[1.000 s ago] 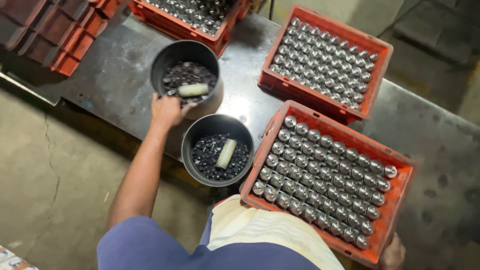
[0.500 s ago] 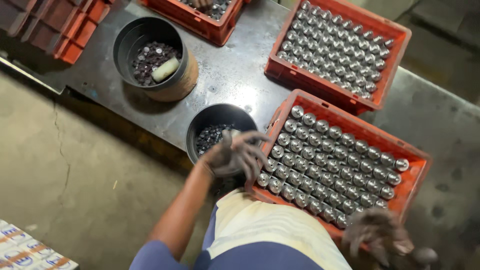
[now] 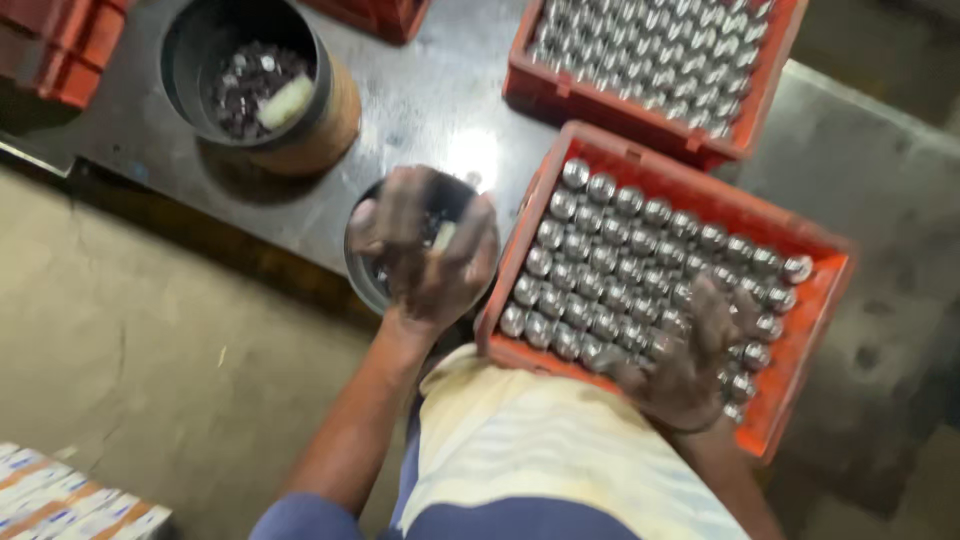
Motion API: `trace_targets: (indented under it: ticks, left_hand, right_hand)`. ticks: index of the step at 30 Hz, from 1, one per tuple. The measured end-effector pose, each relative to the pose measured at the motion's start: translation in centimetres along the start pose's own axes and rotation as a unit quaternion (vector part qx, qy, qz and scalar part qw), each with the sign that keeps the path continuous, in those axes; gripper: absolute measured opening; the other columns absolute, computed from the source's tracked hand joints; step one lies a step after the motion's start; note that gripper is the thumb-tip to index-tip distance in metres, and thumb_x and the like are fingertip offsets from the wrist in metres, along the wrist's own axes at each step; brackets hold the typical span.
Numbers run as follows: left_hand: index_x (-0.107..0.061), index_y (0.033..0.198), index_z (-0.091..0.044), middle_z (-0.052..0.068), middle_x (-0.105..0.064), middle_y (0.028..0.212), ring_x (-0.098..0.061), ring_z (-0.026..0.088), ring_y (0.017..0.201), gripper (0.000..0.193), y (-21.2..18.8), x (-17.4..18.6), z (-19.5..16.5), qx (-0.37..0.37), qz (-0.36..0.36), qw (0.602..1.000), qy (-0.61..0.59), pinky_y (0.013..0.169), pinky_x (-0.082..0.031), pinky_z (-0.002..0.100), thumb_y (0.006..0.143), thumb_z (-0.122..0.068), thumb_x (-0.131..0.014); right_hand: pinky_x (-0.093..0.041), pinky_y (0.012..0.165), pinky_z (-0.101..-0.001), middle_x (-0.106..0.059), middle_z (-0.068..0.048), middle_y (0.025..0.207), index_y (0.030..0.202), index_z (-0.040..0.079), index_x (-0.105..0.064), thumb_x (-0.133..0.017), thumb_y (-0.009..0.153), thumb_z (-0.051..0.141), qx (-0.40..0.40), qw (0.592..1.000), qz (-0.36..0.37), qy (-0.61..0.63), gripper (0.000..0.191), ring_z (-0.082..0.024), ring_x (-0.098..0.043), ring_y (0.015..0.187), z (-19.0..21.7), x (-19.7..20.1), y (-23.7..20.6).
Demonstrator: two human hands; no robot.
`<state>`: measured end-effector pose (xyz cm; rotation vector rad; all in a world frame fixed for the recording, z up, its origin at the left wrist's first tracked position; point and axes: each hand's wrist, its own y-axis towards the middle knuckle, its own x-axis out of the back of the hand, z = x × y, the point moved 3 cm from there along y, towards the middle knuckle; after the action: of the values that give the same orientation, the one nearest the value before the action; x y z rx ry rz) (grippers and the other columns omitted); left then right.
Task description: The person picks small dark metal parts one at a time from a bucket and presses each into a shiny metal cap seated in a divided tray, filling the tray cell by cell. They occasionally reach into a second bucket for parts and reposition the tray while continuing to seat the parts.
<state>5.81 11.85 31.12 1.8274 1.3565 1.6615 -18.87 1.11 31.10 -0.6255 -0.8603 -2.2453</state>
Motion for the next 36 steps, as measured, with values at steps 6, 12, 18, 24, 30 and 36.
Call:
trace_targets:
  ticks: [6, 12, 18, 24, 30, 36]
  left_hand:
    - [-0.045, 0.146, -0.019, 0.019, -0.049, 0.145, -0.052, 0.037, 0.134, 0.060, -7.4, -4.2, 5.7, 0.005, 0.077, 0.993, -0.093, 0.112, -0.043, 0.049, 0.096, -0.022, -0.080]
    - [-0.033, 0.157, -0.022, 0.027, -0.050, 0.141, -0.057, 0.047, 0.118, 0.085, -17.6, -11.3, 10.6, 0.213, 0.617, 0.758, 0.010, 0.095, -0.050, 0.057, 0.087, -0.037, -0.078]
    - [-0.039, 0.153, -0.026, 0.028, -0.045, 0.145, -0.053, 0.047, 0.123, 0.087, -18.6, -13.1, 10.2, 0.110, 0.553, 0.826, 0.022, 0.089, -0.049, 0.063, 0.078, -0.030, -0.082]
    - [-0.048, 0.144, -0.019, 0.021, -0.052, 0.145, -0.055, 0.043, 0.127, 0.060, -16.0, -12.1, 12.7, 0.155, 0.491, 0.844, 0.149, 0.101, -0.046, 0.063, 0.090, -0.022, -0.075]
    - [-0.039, 0.151, -0.009, 0.032, -0.043, 0.148, -0.045, 0.051, 0.136, 0.071, -19.1, -14.0, 12.1, 0.158, 0.550, 0.809, -0.134, 0.113, -0.043, 0.058, 0.092, -0.024, -0.075]
    - [-0.027, 0.155, -0.015, 0.033, -0.028, 0.156, -0.029, 0.056, 0.141, 0.090, -23.5, -17.7, 10.9, 0.140, 0.679, 0.721, -0.020, 0.110, -0.038, 0.061, 0.082, -0.029, -0.077]
  right_hand:
    - [-0.036, 0.121, -0.0526, -0.047, -0.018, 0.150, 0.139, 0.006, -0.051, -0.075, 0.095, 0.036, -0.027, 0.995, 0.010, -0.100, 0.058, -0.037, -0.045, 0.143, -5.1, -0.7, -5.8]
    - [-0.044, 0.106, -0.0473, -0.061, -0.019, 0.132, 0.126, 0.002, -0.065, -0.077, 0.089, 0.017, -0.146, 0.971, 0.109, -0.158, 0.042, -0.038, -0.056, 0.126, -8.1, -3.1, -10.3]
    - [-0.047, 0.102, -0.0469, -0.064, -0.017, 0.122, 0.120, 0.002, -0.066, -0.077, 0.086, 0.018, -0.196, 0.968, 0.082, -0.130, 0.039, -0.038, -0.060, 0.116, -8.5, -2.5, -11.6]
    - [-0.046, 0.100, -0.0480, -0.063, -0.016, 0.122, 0.120, 0.003, -0.066, -0.077, 0.085, 0.018, -0.181, 0.970, 0.086, -0.135, 0.040, -0.037, -0.060, 0.114, -7.8, -2.5, -10.2]
    - [-0.047, 0.099, -0.0484, -0.064, -0.016, 0.120, 0.119, 0.003, -0.066, -0.078, 0.087, 0.020, -0.192, 0.968, 0.091, -0.136, 0.038, -0.036, -0.060, 0.113, -7.8, -2.7, -10.2]
    - [-0.046, 0.101, -0.0499, -0.062, -0.017, 0.121, 0.118, 0.002, -0.066, -0.077, 0.087, 0.021, -0.165, 0.967, 0.074, -0.177, 0.037, -0.036, -0.059, 0.117, -8.0, -2.7, -10.9]
